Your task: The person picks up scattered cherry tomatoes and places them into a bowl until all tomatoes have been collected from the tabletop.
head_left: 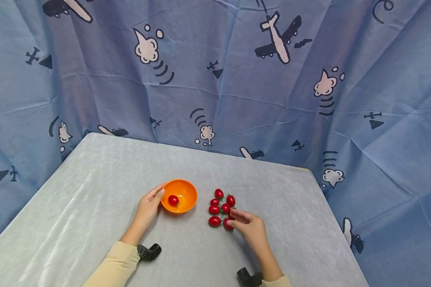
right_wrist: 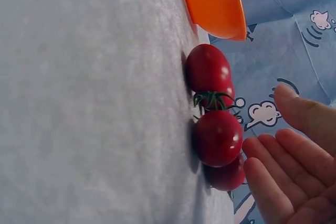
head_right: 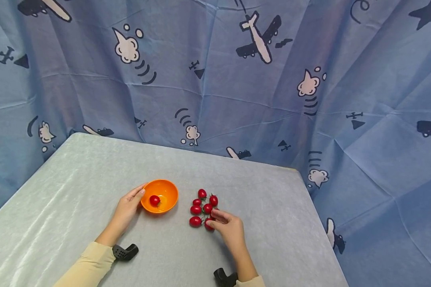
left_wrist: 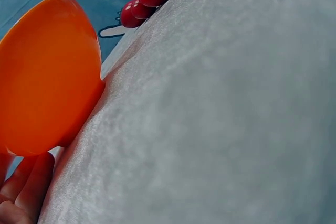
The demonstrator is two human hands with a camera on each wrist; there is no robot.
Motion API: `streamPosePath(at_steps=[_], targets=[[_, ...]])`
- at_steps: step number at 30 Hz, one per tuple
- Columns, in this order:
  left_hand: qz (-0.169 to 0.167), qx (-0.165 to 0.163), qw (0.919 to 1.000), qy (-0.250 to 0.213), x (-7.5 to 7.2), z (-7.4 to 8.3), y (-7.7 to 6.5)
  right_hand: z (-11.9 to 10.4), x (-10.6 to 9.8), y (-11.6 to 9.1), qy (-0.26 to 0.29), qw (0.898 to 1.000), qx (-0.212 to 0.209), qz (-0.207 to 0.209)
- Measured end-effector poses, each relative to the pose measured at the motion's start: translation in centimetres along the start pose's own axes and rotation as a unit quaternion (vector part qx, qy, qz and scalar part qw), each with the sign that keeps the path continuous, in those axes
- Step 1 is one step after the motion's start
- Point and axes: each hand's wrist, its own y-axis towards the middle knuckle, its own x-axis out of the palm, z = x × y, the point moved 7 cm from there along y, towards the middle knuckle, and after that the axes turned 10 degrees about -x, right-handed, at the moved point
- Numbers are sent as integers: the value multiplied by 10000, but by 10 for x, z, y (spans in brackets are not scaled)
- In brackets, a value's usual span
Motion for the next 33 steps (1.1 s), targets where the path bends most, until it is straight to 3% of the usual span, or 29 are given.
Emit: streamPosePath(at_steps=[14,22,33], targets=[[-11,19,10000,-77,0,0,0,11,3,-4,64,9999,122,-30],[32,34,10000,-59,0,-2,2,11,8,-7,74,9997,-25,-217],[-22,18,10000,53,0,-2,4,16,8,-7,-391,9988,-117,-282]])
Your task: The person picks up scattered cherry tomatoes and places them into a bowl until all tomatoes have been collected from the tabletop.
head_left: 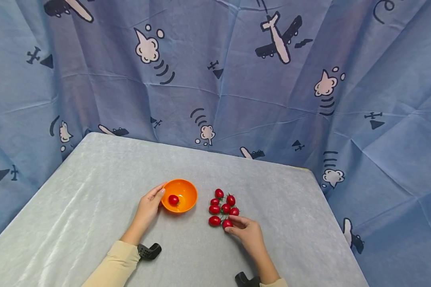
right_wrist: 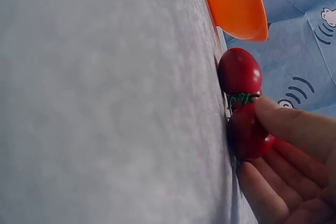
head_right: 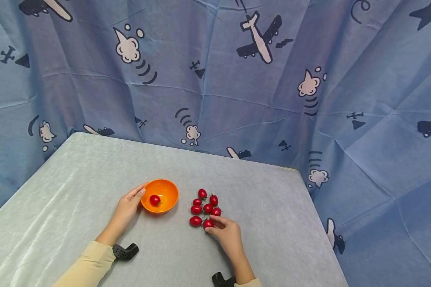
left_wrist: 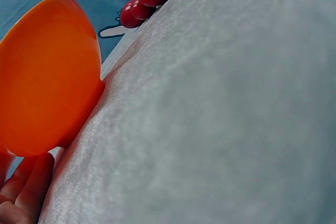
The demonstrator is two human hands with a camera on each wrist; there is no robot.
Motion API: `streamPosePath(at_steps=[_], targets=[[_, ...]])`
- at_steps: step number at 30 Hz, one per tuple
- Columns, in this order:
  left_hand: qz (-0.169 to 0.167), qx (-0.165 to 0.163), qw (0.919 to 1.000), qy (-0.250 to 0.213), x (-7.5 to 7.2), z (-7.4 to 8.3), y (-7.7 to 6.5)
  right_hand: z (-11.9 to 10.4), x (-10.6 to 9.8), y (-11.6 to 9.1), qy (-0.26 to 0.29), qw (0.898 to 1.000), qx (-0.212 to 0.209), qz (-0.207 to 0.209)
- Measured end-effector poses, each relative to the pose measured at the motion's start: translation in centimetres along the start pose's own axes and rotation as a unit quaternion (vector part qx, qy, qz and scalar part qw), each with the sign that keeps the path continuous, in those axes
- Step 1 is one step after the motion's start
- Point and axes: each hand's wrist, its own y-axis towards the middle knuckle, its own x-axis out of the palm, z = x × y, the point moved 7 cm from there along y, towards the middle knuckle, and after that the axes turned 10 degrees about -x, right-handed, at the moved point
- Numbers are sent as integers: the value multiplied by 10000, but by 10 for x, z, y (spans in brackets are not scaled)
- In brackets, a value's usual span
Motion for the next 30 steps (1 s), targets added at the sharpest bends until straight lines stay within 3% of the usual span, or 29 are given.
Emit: streamPosePath(at_steps=[13,30], targets=[[0,22,10000,-11,0,0,0,3,0,1,-404,9991,90,82],[13,28,10000,12,0,-1,1,-8,-5,4,-329,9986,198,356]])
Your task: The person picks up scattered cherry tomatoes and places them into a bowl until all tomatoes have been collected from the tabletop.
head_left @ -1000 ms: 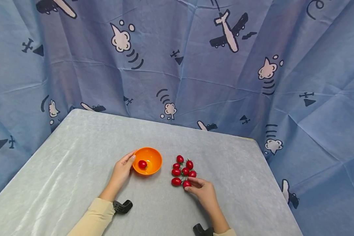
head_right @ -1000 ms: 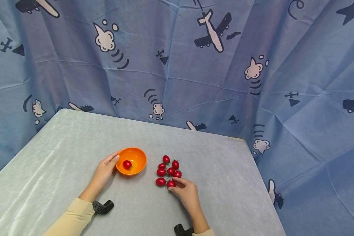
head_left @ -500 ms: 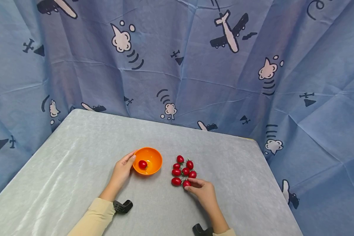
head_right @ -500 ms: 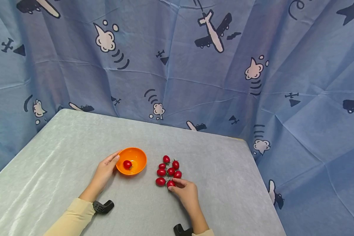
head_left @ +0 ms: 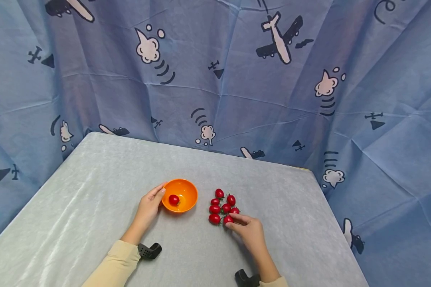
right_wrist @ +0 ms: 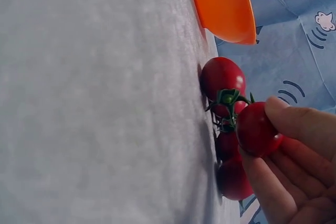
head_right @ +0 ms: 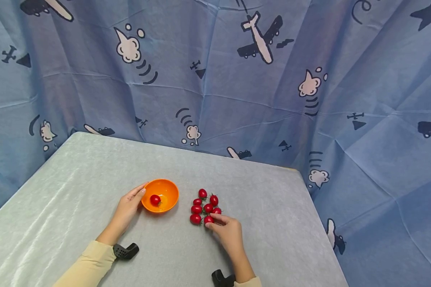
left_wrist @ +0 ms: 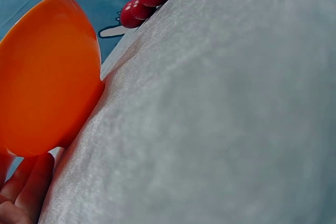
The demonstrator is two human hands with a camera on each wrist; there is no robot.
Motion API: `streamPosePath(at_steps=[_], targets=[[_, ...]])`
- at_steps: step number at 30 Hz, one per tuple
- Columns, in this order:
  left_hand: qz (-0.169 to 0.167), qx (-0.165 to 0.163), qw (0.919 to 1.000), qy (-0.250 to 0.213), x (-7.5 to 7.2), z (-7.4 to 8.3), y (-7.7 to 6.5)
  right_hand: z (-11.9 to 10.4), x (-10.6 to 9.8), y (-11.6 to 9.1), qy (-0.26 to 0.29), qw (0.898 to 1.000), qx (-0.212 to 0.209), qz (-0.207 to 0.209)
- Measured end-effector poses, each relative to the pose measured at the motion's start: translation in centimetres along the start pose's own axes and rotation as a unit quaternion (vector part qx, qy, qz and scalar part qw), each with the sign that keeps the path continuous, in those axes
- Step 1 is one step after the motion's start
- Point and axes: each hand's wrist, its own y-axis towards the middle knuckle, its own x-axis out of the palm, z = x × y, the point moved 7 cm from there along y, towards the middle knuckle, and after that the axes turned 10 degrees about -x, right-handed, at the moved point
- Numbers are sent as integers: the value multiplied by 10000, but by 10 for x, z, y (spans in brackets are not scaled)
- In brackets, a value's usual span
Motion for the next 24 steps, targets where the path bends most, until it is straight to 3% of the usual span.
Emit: streamPosePath(at_steps=[10,24], targets=[[22,4,9999,104,-1,0,0,-12,3,8,-93,9996,-259,1],[49,52,9999,126,-1,0,1,-32,18,19,-15,9994,-273,-229]])
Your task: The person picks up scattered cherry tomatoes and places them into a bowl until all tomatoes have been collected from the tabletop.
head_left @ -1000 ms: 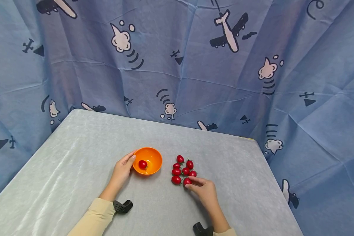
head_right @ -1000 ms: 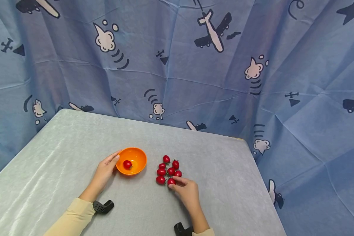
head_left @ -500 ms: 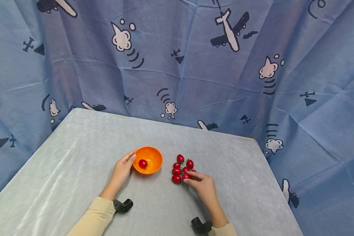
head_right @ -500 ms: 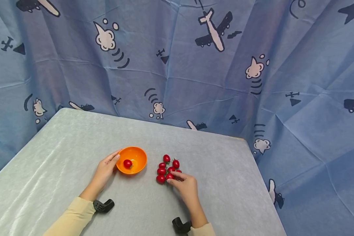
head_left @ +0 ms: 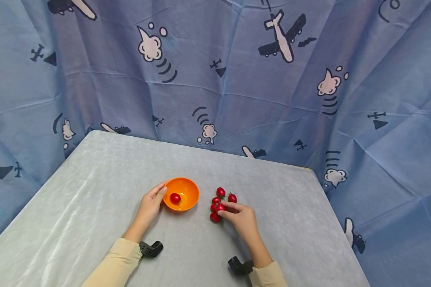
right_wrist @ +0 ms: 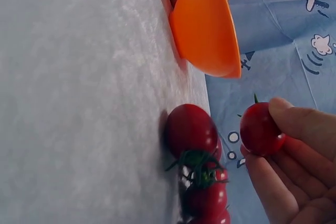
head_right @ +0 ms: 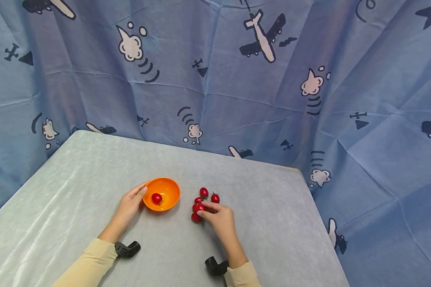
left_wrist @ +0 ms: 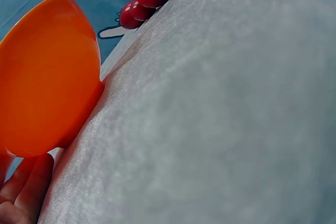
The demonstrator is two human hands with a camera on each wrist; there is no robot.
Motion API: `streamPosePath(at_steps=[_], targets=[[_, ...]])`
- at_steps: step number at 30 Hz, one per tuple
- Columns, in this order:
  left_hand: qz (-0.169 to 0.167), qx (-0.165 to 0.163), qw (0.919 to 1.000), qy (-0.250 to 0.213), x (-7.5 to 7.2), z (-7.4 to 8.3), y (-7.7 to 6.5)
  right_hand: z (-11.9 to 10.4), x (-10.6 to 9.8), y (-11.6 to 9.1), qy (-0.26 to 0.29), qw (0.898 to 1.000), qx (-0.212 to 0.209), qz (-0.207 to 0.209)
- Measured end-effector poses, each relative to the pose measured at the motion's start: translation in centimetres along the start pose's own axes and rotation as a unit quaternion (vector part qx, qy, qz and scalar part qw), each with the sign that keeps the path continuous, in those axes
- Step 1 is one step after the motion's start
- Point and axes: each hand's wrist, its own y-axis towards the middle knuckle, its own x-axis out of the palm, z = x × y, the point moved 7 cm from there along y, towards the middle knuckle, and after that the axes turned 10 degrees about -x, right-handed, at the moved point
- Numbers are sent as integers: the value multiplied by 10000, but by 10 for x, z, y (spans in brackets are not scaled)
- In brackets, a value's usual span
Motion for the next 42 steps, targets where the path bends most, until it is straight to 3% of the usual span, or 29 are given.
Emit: streamPosePath(at_steps=[42], targets=[[-36,68,10000,-13,0,0,0,-33,33,23,-66,9997,-171,-183]])
